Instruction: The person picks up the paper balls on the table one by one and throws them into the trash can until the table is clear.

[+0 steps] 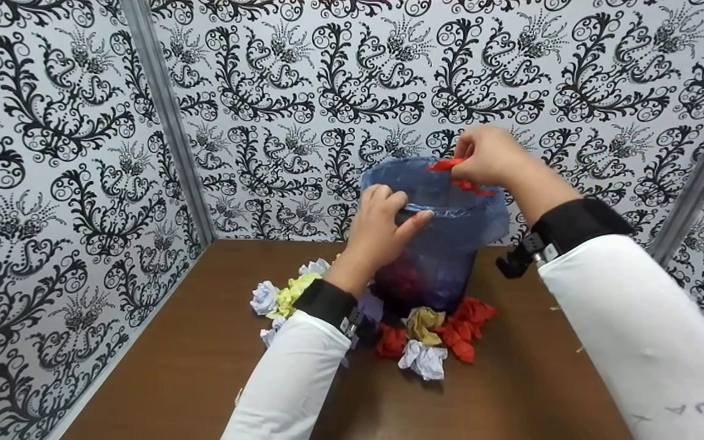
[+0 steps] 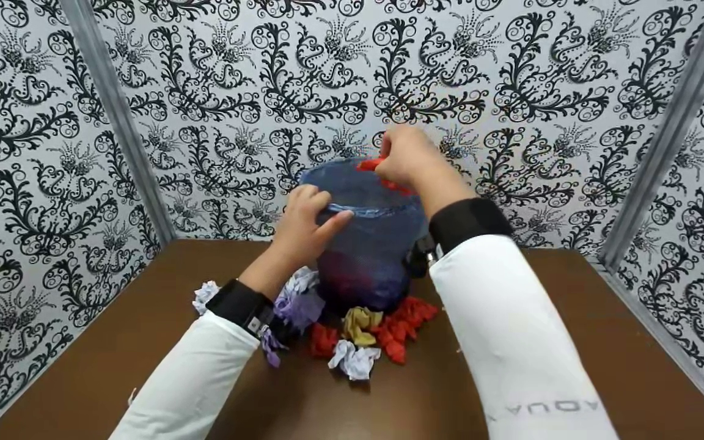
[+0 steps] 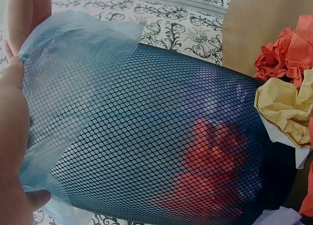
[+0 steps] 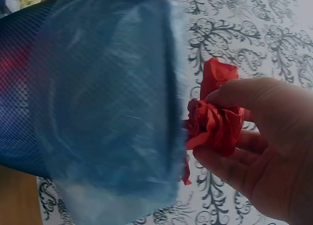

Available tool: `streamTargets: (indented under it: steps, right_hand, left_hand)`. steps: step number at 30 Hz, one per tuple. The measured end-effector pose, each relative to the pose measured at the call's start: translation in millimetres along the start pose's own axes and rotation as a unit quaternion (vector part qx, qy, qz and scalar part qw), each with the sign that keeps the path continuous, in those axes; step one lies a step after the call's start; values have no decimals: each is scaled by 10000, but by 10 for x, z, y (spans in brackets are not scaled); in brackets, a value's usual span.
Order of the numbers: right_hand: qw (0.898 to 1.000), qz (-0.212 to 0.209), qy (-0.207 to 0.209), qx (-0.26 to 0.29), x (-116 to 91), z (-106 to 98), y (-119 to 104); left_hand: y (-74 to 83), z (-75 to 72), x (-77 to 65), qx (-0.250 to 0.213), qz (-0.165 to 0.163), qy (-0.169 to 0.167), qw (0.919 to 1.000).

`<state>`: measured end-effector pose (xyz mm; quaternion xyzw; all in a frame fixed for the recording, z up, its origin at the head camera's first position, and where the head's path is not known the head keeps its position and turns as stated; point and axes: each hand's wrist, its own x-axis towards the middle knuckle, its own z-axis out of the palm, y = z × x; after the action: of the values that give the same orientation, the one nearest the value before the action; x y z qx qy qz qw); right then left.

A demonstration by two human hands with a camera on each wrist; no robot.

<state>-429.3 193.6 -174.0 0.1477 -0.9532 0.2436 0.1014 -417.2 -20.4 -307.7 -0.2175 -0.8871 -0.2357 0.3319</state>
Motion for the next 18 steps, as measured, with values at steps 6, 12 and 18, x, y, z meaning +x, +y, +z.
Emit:
streamTargets:
  steps: [6, 12, 18]
  right_hand:
    - [9998, 139, -73, 85, 7, 128, 48]
    - [9999, 10, -103, 128, -18, 155, 71]
    - [9999, -86, -51, 40, -112, 35, 102]
  left_hand:
    - [-1, -16, 2, 38, 11, -28, 10000]
    - [-15, -12, 10, 42, 16, -27, 10000]
    - [-14, -7, 6, -15, -29, -48, 10000]
